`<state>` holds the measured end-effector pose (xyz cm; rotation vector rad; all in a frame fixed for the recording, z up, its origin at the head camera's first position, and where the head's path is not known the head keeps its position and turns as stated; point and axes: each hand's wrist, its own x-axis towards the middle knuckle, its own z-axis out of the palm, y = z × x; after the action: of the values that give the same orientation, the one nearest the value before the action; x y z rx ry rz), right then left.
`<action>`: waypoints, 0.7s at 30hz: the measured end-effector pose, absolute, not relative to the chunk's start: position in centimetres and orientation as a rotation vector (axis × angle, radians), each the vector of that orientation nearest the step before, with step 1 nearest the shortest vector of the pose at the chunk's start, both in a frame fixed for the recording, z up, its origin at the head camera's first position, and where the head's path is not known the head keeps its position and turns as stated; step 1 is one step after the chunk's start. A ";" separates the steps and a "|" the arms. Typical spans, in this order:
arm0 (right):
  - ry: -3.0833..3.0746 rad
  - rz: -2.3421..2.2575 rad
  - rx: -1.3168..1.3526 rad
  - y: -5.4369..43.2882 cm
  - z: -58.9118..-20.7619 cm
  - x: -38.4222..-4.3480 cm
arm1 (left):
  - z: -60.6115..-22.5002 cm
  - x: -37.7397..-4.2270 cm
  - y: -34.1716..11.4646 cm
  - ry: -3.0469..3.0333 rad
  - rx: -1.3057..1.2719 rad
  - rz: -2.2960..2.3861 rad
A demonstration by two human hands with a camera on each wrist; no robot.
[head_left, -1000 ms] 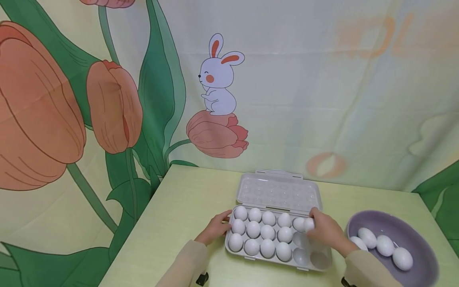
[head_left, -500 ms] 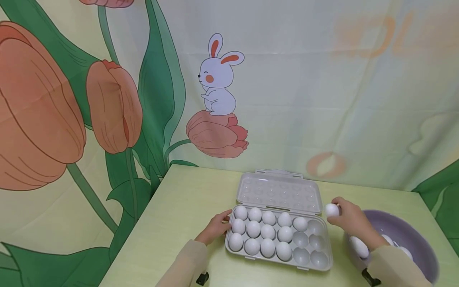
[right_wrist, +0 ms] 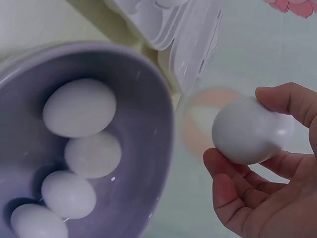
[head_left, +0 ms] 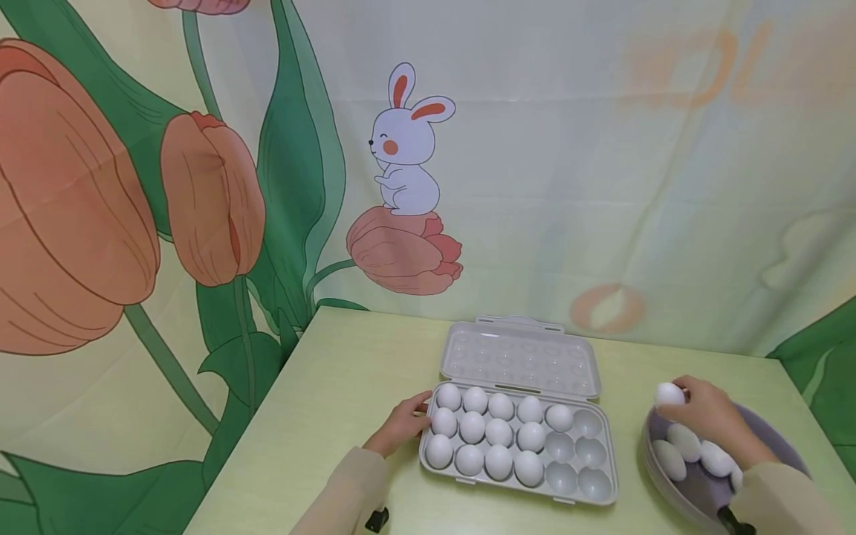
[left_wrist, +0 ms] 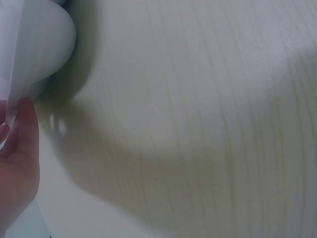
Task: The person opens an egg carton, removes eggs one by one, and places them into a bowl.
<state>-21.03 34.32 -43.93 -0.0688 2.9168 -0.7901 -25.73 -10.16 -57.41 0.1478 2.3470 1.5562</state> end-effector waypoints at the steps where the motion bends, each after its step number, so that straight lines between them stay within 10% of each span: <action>1: 2.898 -0.788 -0.058 34.7 -44.1 -21.0 | -57.4 -25.7 -10.2 2.345 0.147 1.557; 21: 2.749 -0.749 0.156 39.1 -48.8 -19.1 | -55.4 -24.7 -10.0 2.331 0.157 1.568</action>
<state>-19.05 39.06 -48.84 0.1556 2.7486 -0.7492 -24.73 -10.01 -55.41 0.1570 2.3314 1.5680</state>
